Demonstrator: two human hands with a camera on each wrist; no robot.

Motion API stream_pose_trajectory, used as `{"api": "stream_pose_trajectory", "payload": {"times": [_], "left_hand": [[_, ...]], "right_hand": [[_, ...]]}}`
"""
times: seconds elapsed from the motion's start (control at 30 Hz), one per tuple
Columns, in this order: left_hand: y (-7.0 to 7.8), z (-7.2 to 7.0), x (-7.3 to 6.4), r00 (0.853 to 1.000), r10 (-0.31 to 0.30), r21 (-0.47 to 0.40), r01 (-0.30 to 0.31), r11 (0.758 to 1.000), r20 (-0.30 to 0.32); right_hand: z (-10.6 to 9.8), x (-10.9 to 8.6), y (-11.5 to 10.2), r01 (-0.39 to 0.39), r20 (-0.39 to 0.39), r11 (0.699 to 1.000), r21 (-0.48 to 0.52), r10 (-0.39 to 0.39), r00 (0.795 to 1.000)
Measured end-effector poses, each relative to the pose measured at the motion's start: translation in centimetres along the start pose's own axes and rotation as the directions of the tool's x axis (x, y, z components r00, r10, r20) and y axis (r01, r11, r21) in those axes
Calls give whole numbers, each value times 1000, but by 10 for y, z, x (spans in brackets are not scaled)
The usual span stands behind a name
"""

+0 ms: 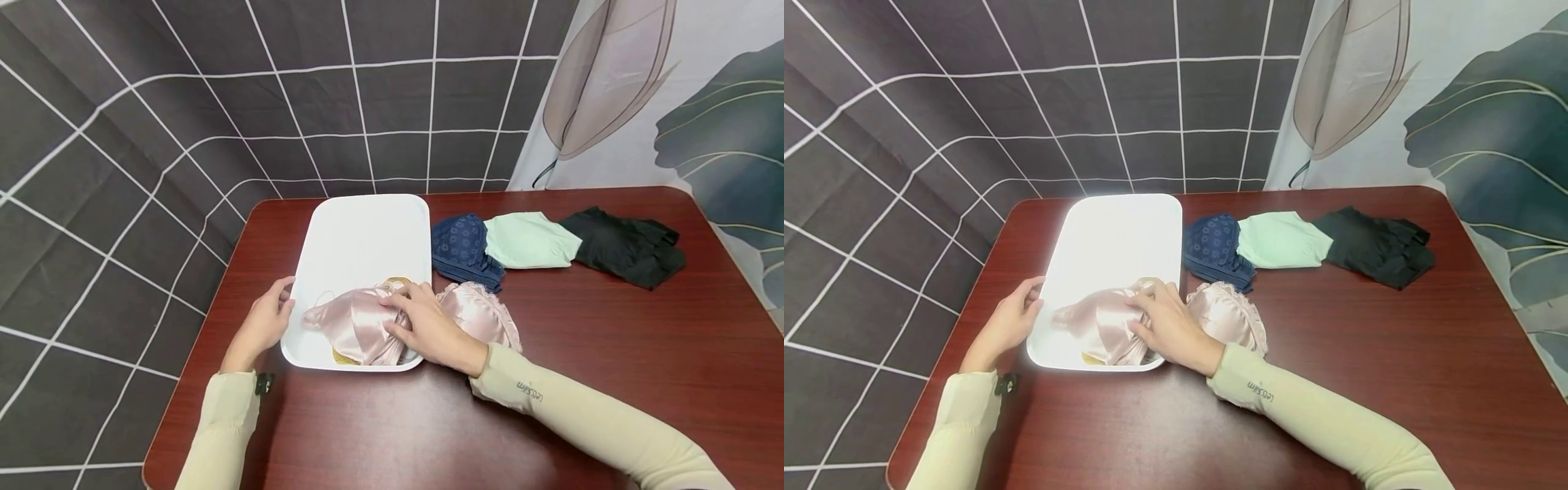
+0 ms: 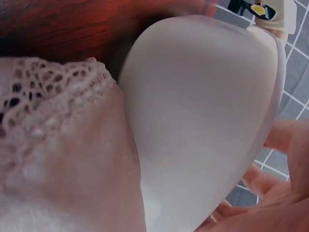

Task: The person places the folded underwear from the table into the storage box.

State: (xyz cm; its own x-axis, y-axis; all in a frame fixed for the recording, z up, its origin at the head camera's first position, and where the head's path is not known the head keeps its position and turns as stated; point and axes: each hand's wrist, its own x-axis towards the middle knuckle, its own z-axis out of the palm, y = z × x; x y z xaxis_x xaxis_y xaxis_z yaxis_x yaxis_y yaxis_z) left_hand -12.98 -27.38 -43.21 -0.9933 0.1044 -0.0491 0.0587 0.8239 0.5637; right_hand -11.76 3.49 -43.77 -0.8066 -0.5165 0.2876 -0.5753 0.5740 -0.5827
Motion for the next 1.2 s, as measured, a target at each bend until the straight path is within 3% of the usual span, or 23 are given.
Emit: {"api": "stream_pose_trajectory", "payload": {"times": [0.2,0.47,0.8,1.0,1.2], "left_hand": [[2,0,2,1000,8,4,-8,1000,-1],[2,-1,3,1000,8,4,-8,1000,1],[2,-1,2,1000,7,4,-7,1000,-4],[1,0,0,1000,10,2,-10,1000,-1],[-2,2,-2,1000,18,3,-18,1000,-15]], "right_hand": [[-6,-2,2,29,10,999,-16,-29,1000],[-41,-10,22,44,-170,997,67,-32,985],[-79,-38,56,-54,-233,998,40,62,971],[-86,-56,69,-126,-217,992,21,128,968],[-85,-71,80,-233,-116,971,44,237,965]]}}
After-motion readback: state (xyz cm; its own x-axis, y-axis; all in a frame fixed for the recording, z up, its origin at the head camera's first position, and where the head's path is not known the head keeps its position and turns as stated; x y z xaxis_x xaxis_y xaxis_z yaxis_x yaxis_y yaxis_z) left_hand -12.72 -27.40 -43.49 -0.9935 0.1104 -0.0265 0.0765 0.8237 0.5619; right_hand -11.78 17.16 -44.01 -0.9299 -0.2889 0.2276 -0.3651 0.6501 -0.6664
